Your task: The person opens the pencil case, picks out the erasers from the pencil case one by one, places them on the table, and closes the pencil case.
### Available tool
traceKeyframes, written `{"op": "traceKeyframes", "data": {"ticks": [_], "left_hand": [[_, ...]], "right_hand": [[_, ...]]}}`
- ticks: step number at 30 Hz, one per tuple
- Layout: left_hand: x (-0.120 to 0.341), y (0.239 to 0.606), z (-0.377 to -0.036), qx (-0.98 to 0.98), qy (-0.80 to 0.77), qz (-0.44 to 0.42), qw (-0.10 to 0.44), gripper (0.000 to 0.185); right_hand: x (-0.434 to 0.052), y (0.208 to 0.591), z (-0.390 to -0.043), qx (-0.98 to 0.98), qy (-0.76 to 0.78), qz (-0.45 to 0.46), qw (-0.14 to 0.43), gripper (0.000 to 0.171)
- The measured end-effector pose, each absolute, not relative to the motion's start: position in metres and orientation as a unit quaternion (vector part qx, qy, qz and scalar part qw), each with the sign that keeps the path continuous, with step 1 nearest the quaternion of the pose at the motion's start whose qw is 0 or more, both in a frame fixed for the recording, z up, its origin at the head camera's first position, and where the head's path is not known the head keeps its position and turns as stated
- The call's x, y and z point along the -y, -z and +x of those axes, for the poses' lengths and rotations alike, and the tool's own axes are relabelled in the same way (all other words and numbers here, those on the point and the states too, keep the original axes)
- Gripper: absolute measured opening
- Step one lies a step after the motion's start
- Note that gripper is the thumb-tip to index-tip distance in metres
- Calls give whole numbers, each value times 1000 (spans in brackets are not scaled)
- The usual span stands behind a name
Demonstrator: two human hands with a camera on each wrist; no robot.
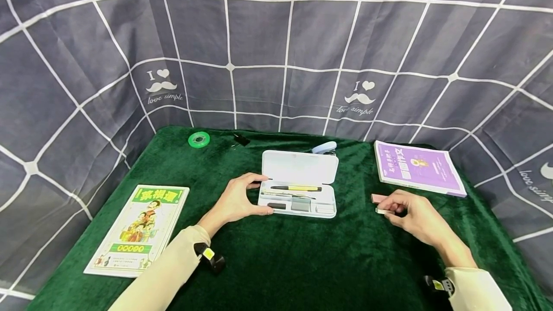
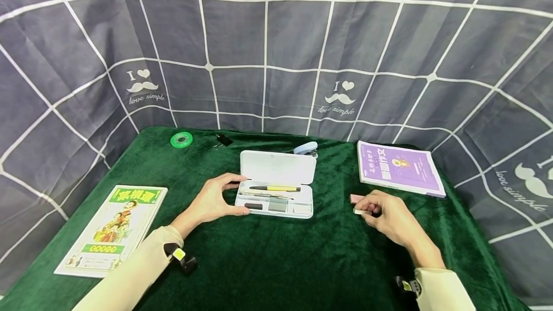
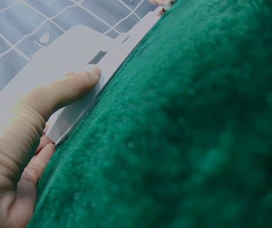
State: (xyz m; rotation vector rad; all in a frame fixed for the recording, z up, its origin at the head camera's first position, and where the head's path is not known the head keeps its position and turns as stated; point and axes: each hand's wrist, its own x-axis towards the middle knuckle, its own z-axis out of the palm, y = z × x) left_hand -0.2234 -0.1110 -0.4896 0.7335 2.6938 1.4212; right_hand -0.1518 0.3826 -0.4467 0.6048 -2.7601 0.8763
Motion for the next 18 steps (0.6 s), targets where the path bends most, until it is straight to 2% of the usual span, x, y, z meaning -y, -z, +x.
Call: {"op": "traceKeyframes", "data": {"ticks": [9, 18], "left_hand": [[111, 490, -224, -859, -454, 236, 5, 85], [112, 489, -223, -858, -456, 237, 5, 85]], "right_hand": [[-383, 446, -148, 924, -308, 213, 74, 30], [-376, 439, -151, 926, -312, 195, 82, 29]]}}
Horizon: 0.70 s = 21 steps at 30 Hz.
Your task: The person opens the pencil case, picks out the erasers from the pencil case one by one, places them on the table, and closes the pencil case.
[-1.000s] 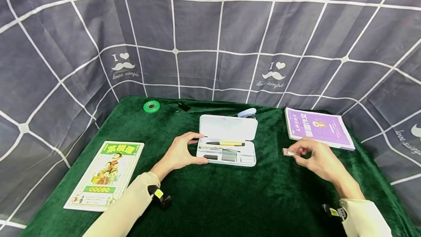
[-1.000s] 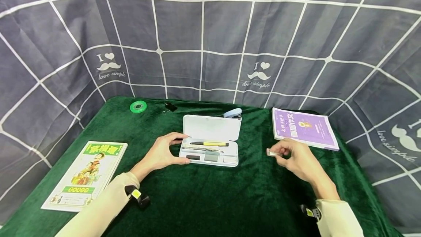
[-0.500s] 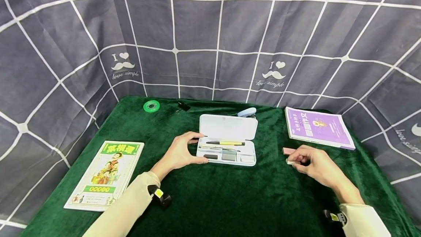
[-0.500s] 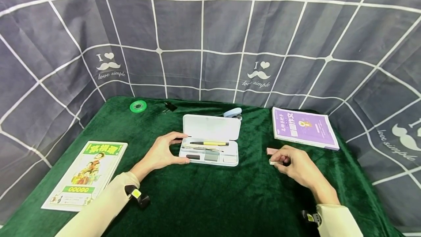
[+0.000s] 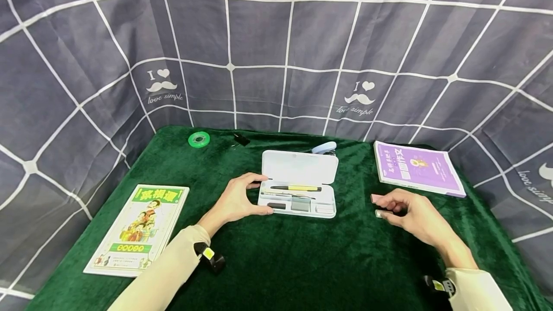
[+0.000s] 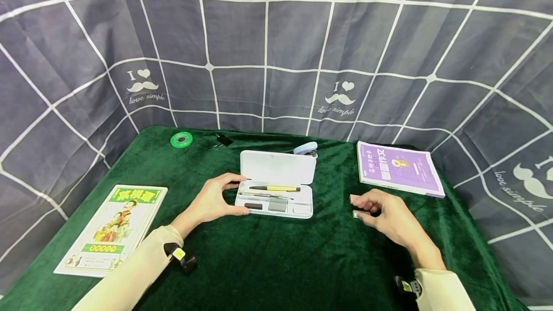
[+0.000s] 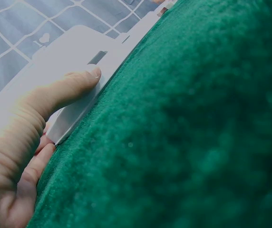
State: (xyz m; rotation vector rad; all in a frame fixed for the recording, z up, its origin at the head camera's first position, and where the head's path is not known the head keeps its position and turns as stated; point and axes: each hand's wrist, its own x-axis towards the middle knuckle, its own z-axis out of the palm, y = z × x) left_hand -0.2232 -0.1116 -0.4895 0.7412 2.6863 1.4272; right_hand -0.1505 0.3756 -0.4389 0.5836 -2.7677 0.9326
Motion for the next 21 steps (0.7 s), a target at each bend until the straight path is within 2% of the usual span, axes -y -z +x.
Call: {"op": "traceKeyframes", "data": {"ticks": [9, 15, 21], "left_hand": [[112, 490, -224, -858, -455, 237, 7, 85], [112, 492, -224, -858, -456, 236, 8, 85], [112, 493, -225, -858, -456, 235, 10, 85]], "right_hand": [[-335, 426, -171, 888, -409, 207, 46, 28], [-294, 426, -186, 879, -399, 259, 40, 27], [-265, 428, -192, 873, -361, 328, -4, 22]]}}
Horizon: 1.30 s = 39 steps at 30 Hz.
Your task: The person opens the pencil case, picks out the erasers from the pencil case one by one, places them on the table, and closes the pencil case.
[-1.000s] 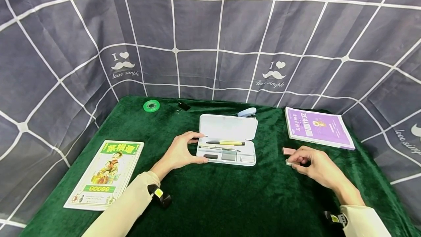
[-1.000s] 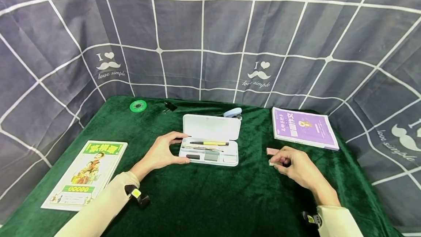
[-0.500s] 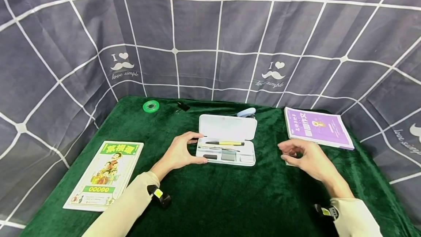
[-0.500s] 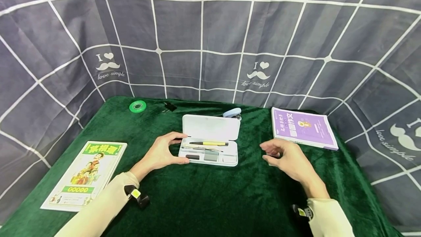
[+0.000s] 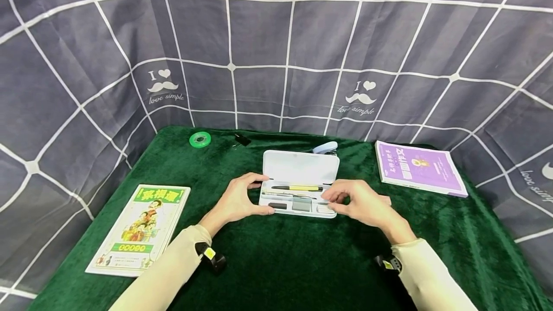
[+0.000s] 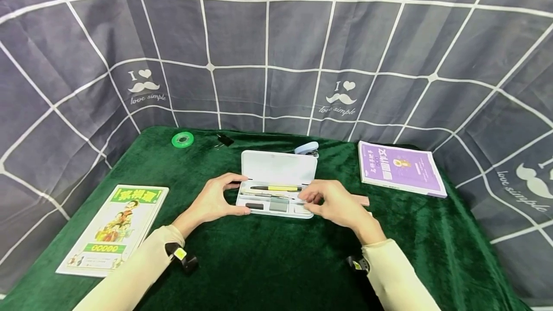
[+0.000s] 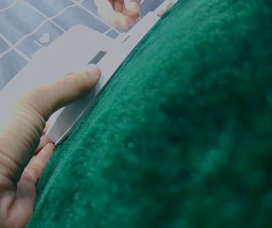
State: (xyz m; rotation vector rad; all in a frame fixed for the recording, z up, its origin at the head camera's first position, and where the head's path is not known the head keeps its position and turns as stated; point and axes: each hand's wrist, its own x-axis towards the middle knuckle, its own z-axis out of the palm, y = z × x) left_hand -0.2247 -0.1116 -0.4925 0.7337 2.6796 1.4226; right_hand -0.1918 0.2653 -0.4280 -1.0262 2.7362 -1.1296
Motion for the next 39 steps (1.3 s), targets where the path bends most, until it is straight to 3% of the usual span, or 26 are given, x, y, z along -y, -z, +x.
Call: {"op": "traceKeyframes", "data": {"ticks": [8, 16, 20, 28, 39], "left_hand": [[111, 492, -224, -857, -457, 237, 8, 84], [110, 492, -224, -858, -456, 238, 8, 84], [111, 492, -224, -857, -456, 240, 6, 84], [113, 493, -225, -859, -453, 238, 2, 85], [112, 492, -225, -860, -451, 238, 4, 84]], "right_hand": [[-250, 418, -194, -867, 255, -425, 51, 28], [-249, 420, -194, -881, 295, -364, 64, 26], [-256, 420, -194, -884, 333, -326, 29, 23], [-293, 411, -202, -893, 333, -282, -107, 25], [-314, 439, -208, -926, 293, -229, -67, 21]]}}
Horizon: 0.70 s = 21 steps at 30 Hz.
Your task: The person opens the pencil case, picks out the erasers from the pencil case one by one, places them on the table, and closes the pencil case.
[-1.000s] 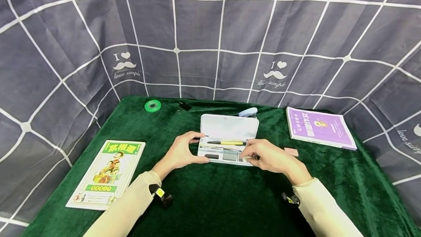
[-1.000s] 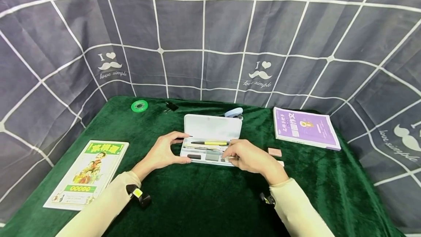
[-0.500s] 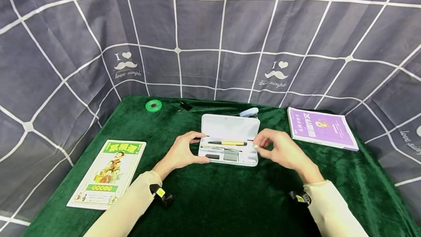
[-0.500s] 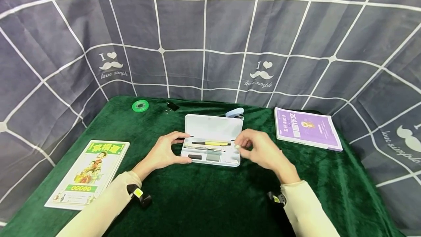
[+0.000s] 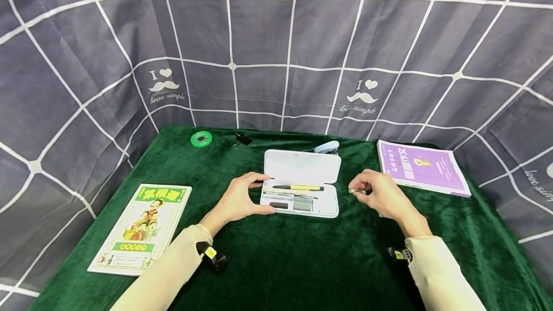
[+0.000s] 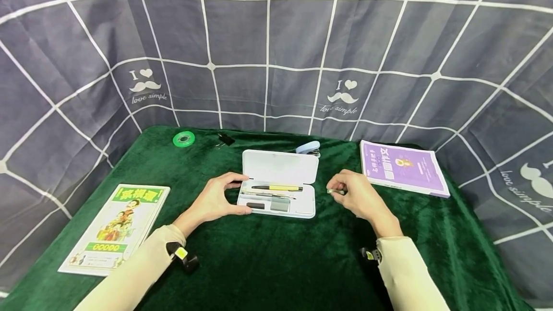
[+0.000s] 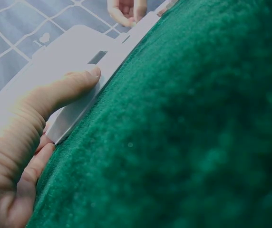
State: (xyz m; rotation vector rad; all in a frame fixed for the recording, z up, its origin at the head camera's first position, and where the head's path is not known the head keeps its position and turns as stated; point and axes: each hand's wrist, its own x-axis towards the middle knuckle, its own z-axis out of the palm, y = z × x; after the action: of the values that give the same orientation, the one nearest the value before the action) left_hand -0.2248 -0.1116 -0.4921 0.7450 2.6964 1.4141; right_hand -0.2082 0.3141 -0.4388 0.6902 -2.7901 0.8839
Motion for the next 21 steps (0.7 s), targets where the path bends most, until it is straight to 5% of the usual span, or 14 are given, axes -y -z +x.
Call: {"op": "traceKeyframes", "data": {"ticks": [12, 21], "left_hand": [[110, 491, -224, -859, -455, 234, 10, 84], [111, 490, -224, -857, -458, 237, 8, 83]], "right_hand": [[-316, 436, -206, 924, -308, 226, -4, 17], [-311, 424, -203, 913, -343, 222, 27, 29]]}}
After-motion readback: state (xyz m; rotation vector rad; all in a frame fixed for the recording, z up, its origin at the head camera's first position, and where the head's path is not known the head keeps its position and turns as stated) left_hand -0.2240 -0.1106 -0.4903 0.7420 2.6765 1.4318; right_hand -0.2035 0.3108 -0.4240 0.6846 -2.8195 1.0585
